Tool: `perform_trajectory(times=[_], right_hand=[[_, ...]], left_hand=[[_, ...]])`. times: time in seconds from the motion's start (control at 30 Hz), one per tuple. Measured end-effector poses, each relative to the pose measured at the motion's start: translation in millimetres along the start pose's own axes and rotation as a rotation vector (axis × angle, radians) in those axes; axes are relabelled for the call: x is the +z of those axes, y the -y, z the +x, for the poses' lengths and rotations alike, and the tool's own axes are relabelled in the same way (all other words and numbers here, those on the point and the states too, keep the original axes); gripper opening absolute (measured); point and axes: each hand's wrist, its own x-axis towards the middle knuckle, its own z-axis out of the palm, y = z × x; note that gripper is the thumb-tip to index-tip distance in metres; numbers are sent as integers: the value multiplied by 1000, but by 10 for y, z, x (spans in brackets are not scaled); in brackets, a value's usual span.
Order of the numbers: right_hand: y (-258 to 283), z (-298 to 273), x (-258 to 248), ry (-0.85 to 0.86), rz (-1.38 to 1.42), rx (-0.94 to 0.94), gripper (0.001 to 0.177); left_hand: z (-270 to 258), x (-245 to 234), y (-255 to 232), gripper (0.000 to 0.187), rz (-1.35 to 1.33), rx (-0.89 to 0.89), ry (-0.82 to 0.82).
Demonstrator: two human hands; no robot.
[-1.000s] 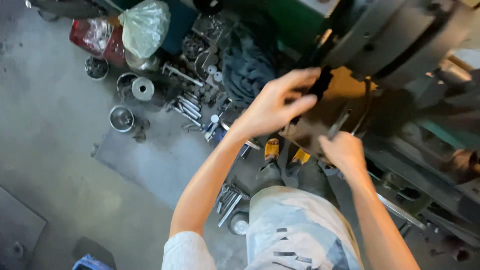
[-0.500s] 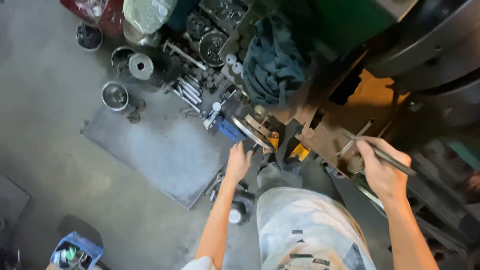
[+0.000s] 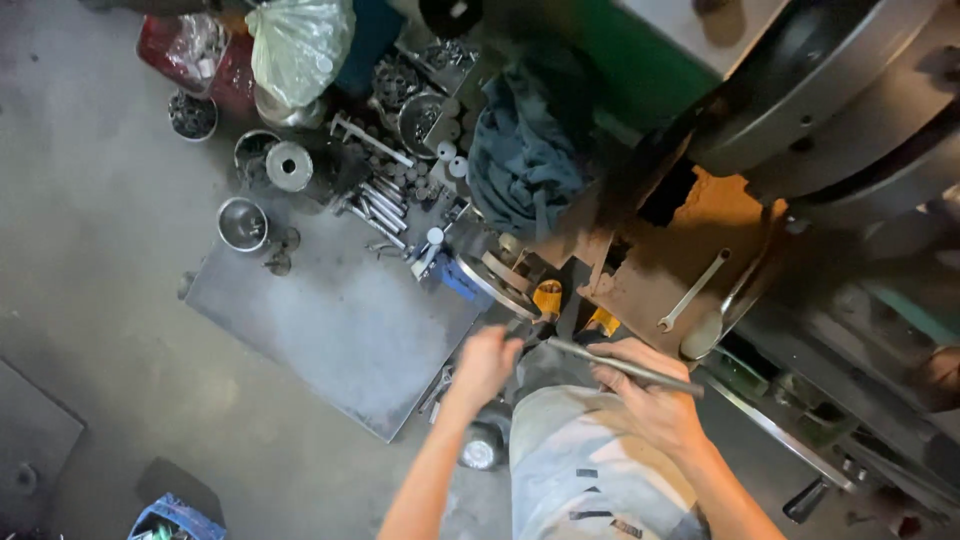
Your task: The person works at a lathe, fitting a cylindrical metal workpiece into the chuck and tightening it with a chuck key. They rotate and reposition the workpiece, adjust the chuck and machine controls, and use a wrench on the machine while setting up the part.
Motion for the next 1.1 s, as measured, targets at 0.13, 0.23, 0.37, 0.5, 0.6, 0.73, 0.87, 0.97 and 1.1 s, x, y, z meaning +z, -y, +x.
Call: perform_trajectory(times=[0.13,0.23,0.37,0.5,0.6,0.73,0.87,0.97,1.1], right_hand=[[-119,-83,-44,-48,96,196,31],[-83,-56,-96,-81,33,148,29],[-50,-21,-57,-146,92,225,24],[39,25,-125,-107,-7,133,23],[20,-19,-198,-126,9,151,21],[38,-34,-257,-141,74,144,20],[-9,-9,-317,-153,89,126,21],[-18,76,-252,-220,48,32,14],[-9,125,-179,-222,56,14,13]], left_hand=[[527,4,397,36,-44,32,-85],[627,-565,413,20,192,158,-248],[-2,-450,-294,19,-22,34,-165],[98,-617,-340,12,-88,-62,-80],[546,-376,430,22,80,-58,-225],[631,449,814,23,-120,-117,26],[205,129,38,29,-12,33,212],[15,-701,-705,26,-51,-126,229],[109,-1110,-996,44,10,-230,-209]])
